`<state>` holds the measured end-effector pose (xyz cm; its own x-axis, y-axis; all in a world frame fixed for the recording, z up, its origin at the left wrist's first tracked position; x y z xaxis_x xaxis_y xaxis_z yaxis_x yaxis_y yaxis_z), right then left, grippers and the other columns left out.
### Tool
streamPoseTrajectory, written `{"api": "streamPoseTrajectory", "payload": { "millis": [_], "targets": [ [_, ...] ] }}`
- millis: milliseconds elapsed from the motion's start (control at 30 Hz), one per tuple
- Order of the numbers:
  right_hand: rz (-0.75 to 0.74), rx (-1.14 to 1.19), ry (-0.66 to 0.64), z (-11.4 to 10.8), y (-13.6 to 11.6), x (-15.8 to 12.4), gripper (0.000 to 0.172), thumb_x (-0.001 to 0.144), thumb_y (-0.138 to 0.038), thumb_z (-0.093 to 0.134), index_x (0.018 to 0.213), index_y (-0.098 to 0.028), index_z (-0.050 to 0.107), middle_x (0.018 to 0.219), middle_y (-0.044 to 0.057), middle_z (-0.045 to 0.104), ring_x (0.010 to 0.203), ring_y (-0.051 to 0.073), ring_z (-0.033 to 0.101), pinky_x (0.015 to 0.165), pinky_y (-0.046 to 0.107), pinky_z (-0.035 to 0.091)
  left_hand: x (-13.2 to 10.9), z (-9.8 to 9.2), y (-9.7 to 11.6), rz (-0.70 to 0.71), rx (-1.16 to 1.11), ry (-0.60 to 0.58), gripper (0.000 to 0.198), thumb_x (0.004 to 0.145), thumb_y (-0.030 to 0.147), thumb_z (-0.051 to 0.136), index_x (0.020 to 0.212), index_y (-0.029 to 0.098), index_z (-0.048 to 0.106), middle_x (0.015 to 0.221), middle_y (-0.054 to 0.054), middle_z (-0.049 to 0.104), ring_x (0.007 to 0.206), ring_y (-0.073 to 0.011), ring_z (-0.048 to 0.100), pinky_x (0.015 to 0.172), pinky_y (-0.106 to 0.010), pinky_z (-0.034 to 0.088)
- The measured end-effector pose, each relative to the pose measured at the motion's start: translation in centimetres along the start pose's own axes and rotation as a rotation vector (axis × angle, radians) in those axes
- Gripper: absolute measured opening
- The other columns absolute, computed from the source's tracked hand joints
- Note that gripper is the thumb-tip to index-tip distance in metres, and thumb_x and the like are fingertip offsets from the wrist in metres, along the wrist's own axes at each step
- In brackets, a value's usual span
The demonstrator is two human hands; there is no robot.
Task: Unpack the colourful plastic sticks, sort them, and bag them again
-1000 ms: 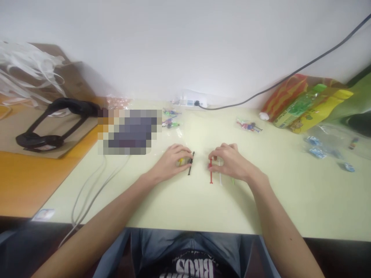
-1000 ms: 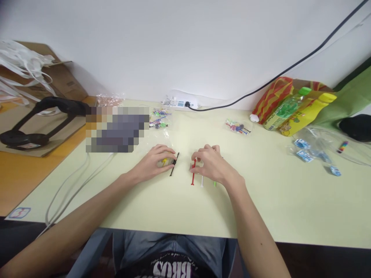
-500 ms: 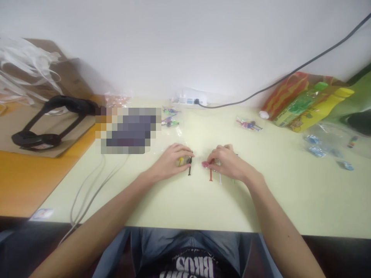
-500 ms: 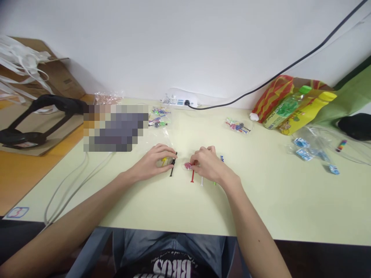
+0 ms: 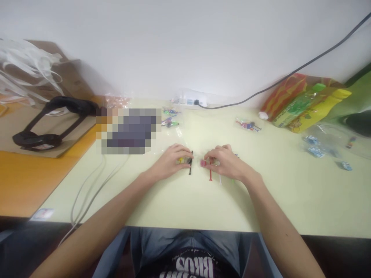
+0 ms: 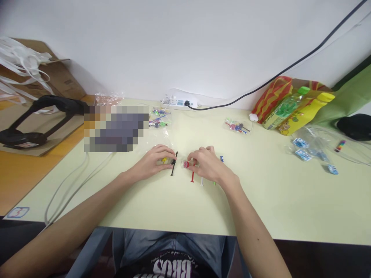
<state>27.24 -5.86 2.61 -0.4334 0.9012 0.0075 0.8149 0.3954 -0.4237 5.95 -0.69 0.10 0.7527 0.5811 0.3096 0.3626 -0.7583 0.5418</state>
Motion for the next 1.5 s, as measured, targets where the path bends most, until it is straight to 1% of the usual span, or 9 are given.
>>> {"api": "streamPoseTrajectory", "payload": {
  "millis": [100, 200, 467, 600, 833, 1033, 1233, 1367, 1500],
  "targets": [
    [-0.012, 0.009, 0.010, 0.1, 0.0, 0.1, 0.014, 0.097, -0.035, 0.063, 0.102, -0.024, 0.070, 0.084, 0.002, 0.073, 0.092, 0.022, 0.061, 0.092, 0.040, 0.028, 0.1, 0.0, 0.0, -0.002, -0.005, -0.010, 0.028, 0.088, 0.039, 0.076, 0.114, 0.028, 0.073, 0.119, -0.006, 0.069, 0.117, -0.0252, 0.059, 0.104, -0.044, 0.046],
    [-0.031, 0.007, 0.010, 0.2, 0.0, 0.1, 0.013, 0.097, -0.032, 0.062, 0.103, -0.024, 0.070, 0.085, 0.002, 0.074, 0.092, 0.021, 0.061, 0.092, 0.040, 0.028, 0.1, -0.1, 0.1, 0.001, -0.012, -0.015, 0.032, 0.088, 0.041, 0.076, 0.117, 0.028, 0.072, 0.121, -0.007, 0.069, 0.117, -0.0255, 0.059, 0.104, -0.044, 0.045],
    [-0.032, 0.002, 0.014, 0.1, -0.1, 0.2, 0.020, 0.099, -0.040, 0.060, 0.107, -0.023, 0.068, 0.085, 0.003, 0.073, 0.092, 0.023, 0.063, 0.091, 0.040, 0.029, 0.1, -0.6, 0.7, 0.004, -0.037, 0.021, 0.029, 0.093, 0.042, 0.070, 0.117, 0.027, 0.071, 0.120, -0.007, 0.070, 0.116, -0.0246, 0.059, 0.105, -0.044, 0.046],
    [-0.042, 0.000, 0.016, 0.1, -0.3, 0.2, 0.018, 0.100, -0.038, 0.059, 0.108, -0.024, 0.069, 0.085, 0.002, 0.073, 0.091, 0.022, 0.063, 0.090, 0.040, 0.029, 0.1, -0.8, 1.0, 0.004, -0.040, 0.040, 0.025, 0.096, 0.041, 0.066, 0.115, 0.026, 0.072, 0.118, -0.007, 0.070, 0.116, -0.0246, 0.059, 0.105, -0.044, 0.046],
    [-0.066, -0.037, 0.019, 0.4, -0.3, 0.2, 0.014, 0.100, -0.030, 0.058, 0.103, -0.027, 0.071, 0.089, 0.002, 0.074, 0.093, 0.023, 0.062, 0.089, 0.040, 0.029, 0.1, -0.8, 1.3, 0.025, -0.031, 0.069, 0.025, 0.098, 0.040, 0.063, 0.116, 0.025, 0.071, 0.116, -0.008, 0.071, 0.114, -0.0248, 0.060, 0.105, -0.044, 0.045],
    [-0.069, -0.040, 0.018, 0.4, -0.6, 0.3, 0.014, 0.101, -0.032, 0.058, 0.097, -0.025, 0.070, 0.089, 0.003, 0.074, 0.092, 0.022, 0.062, 0.088, 0.039, 0.030, 0.0, -0.7, 1.9, 0.053, -0.013, 0.083, 0.026, 0.097, 0.039, 0.064, 0.118, 0.025, 0.070, 0.116, -0.008, 0.071, 0.114, -0.0243, 0.059, 0.104, -0.043, 0.045],
    [-0.072, -0.027, 0.022, 0.3, -0.9, 0.3, 0.016, 0.101, -0.033, 0.058, 0.094, -0.023, 0.068, 0.083, 0.003, 0.072, 0.088, 0.022, 0.062, 0.088, 0.039, 0.030, -0.1, -0.4, 2.0, 0.059, -0.003, 0.071, 0.032, 0.095, 0.043, 0.067, 0.122, 0.026, 0.068, 0.115, -0.008, 0.072, 0.113, -0.0251, 0.060, 0.103, -0.044, 0.045],
    [-0.073, -0.039, 0.019, 0.4, -1.1, 0.5, 0.013, 0.099, -0.030, 0.058, 0.093, -0.022, 0.067, 0.084, 0.003, 0.072, 0.090, 0.023, 0.062, 0.089, 0.040, 0.031, -0.2, -0.2, 1.9, 0.060, 0.006, 0.059, 0.034, 0.095, 0.044, 0.067, 0.124, 0.026, 0.067, 0.115, -0.007, 0.071, 0.112, -0.0247, 0.060, 0.103, -0.043, 0.044],
    [-0.078, -0.056, 0.052, 0.6, -1.2, 0.7, 0.012, 0.098, -0.026, 0.056, 0.098, -0.021, 0.067, 0.090, 0.006, 0.073, 0.093, 0.024, 0.063, 0.091, 0.040, 0.033, -0.2, 0.1, 1.8, 0.064, 0.018, 0.045, 0.035, 0.094, 0.044, 0.068, 0.124, 0.026, 0.066, 0.113, -0.007, 0.072, 0.110, -0.0246, 0.061, 0.102, -0.043, 0.043]
  ]
}}
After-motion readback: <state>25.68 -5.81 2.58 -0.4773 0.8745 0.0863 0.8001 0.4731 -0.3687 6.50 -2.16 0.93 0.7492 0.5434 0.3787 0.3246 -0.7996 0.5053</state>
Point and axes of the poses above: each hand's wrist, its own x-axis towards the middle knuckle, its own z-axis out of the palm, y = z × x, the point moved 4 cm from there along x, towards the middle knuckle
